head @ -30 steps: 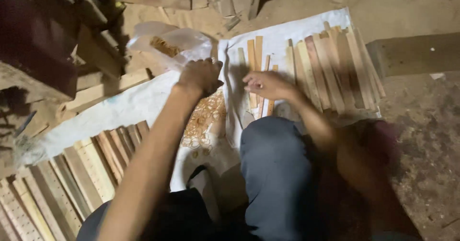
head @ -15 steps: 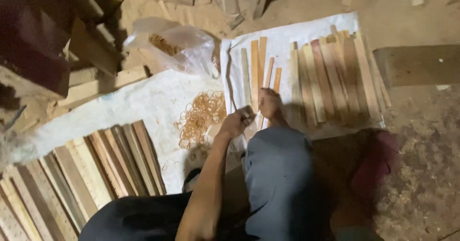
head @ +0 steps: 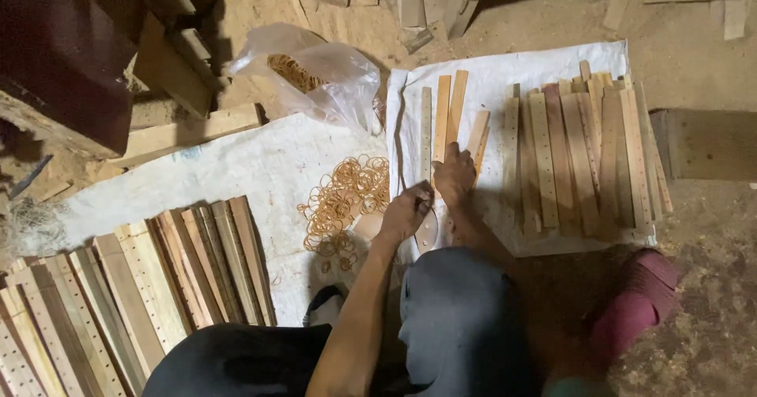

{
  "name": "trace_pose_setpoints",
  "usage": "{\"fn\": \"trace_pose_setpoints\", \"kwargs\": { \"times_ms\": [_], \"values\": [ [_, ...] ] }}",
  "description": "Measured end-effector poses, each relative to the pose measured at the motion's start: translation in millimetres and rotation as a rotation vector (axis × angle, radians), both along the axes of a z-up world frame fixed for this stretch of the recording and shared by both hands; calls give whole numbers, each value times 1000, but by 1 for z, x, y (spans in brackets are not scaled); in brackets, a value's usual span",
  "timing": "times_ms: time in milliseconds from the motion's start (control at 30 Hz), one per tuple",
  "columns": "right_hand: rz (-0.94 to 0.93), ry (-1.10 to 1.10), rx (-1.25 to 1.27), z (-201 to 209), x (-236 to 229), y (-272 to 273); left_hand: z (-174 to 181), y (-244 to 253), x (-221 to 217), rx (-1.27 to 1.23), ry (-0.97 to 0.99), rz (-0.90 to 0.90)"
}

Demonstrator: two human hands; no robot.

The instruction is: Bundling wooden slats together using rubber bands

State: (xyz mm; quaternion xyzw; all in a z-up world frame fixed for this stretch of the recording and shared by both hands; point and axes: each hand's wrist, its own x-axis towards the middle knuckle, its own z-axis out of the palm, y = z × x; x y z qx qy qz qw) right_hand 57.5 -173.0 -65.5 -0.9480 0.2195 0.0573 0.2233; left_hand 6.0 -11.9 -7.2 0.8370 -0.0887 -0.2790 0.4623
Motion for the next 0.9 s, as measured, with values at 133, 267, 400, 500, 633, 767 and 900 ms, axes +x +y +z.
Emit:
{"fn": "trace_pose_setpoints", "kwargs": {
  "times_ms": [133,267,400,500,633,767,900],
  "values": [
    [-79,-97,151,-9,-2,-3,-15,-6,4,-17,24,36],
    [-143,15,370,-88,14,-30,-13,-7,5,-28,1,34],
    [-254,16,494,-9,-10,-10,-13,-8,8,-27,19,78],
    [-264,-115,607,-30,-21,-10,-16,-5,9,-105,46,131],
    [-152,-307,501,13,-53,17,8,-9,15,-111,42,155],
    [98,-617,393,59,-68,24,41,-11,30,-313,197,362],
    [241,-553,650,96,-56,49,93,-6,43,-920,150,624]
  ]
}}
